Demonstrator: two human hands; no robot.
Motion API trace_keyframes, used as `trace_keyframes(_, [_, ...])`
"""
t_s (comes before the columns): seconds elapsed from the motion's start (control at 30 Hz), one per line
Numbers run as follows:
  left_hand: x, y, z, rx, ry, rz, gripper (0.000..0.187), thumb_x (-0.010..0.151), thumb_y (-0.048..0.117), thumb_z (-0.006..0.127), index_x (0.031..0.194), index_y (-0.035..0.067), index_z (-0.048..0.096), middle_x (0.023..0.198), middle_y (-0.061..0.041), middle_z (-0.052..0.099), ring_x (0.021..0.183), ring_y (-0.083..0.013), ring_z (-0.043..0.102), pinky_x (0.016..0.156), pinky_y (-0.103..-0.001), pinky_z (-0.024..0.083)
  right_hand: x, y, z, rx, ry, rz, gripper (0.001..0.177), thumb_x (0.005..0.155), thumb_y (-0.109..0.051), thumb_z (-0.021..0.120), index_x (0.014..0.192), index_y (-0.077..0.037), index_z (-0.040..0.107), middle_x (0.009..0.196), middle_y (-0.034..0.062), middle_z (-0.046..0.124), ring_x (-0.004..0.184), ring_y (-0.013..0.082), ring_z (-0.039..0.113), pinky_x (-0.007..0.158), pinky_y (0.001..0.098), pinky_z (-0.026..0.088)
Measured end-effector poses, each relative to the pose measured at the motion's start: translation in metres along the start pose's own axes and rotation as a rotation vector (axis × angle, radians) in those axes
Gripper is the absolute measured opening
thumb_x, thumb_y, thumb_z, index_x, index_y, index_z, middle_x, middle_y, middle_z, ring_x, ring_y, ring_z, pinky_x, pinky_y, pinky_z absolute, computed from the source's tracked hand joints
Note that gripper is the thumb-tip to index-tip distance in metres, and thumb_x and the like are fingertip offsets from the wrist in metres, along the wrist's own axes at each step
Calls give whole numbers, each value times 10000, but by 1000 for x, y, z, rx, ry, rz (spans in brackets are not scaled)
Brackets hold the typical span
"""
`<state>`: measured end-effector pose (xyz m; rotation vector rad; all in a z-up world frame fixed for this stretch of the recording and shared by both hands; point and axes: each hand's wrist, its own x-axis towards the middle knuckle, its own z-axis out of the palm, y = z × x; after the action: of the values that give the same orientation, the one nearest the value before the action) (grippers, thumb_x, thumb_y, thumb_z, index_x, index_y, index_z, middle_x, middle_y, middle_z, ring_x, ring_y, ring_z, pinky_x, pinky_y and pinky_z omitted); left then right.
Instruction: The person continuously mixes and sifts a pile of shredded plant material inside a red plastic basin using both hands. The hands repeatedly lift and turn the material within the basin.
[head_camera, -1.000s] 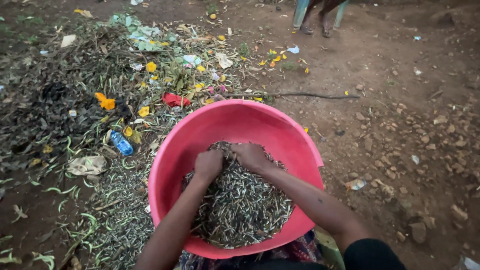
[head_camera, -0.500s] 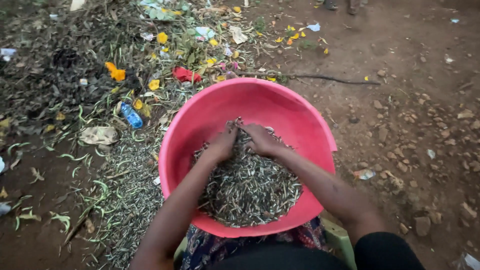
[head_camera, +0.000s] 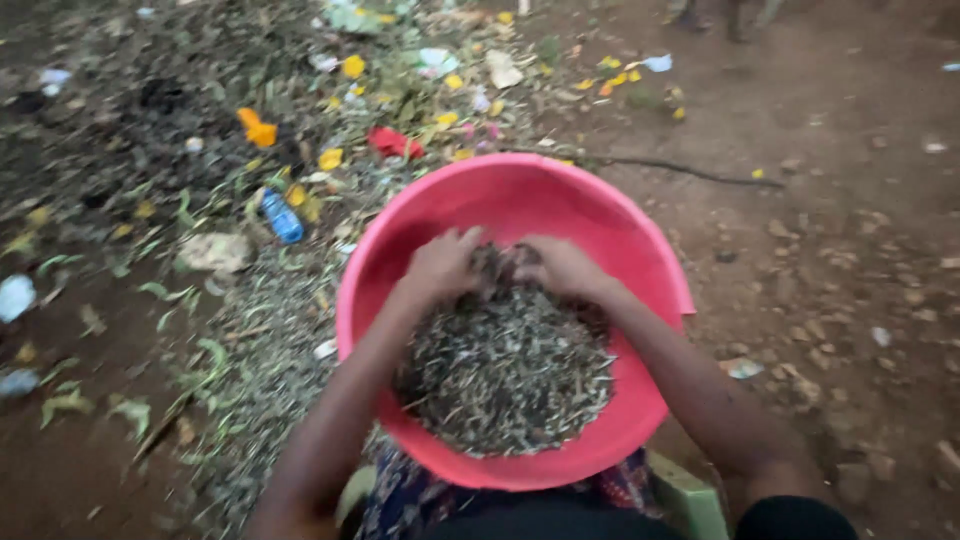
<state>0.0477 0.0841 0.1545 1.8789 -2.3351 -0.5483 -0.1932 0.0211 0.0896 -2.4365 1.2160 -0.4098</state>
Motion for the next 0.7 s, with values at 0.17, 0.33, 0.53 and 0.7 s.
trace_keyframes(0.17, [-18,-22,25,122,-326,-7,1205,744,213,900,1700,167,168,1652,-286,332,1421,-538,496,1117,-637,494,-26,-4,-3,-95,-330,159,1220,709,-432,956,1692,-224,264,1442,380,541,1314,580,578,1137,638,459])
trace_keyframes(0.33, [12,-44,95,-5,141,177,377,1068,66,458,1177,-193,710,1040,-443,707,984,-610,720,812,-694,594,-21,-58,-6,550,-173,227,791,1080,-512,456,1632,29,288,1507,479,430,1346,683,461,1178,677,362])
trace_keyframes(0.53, [69,-45,81,182,176,-70,284,991,151,546,1029,66,814,874,-214,792,867,-437,801,688,-581,632,58,30,80,-31,72,-40,376,921,-555,642,1211,-316,662,1060,133,710,1064,419,721,892,576,594])
trace_keyframes(0.7, [53,-25,64,122,85,-210,349,960,225,517,1056,126,837,971,-168,820,956,-407,801,760,-587,630,46,34,69,-235,128,-28,285,832,-337,731,1116,-314,712,1003,48,780,999,325,763,870,497,622])
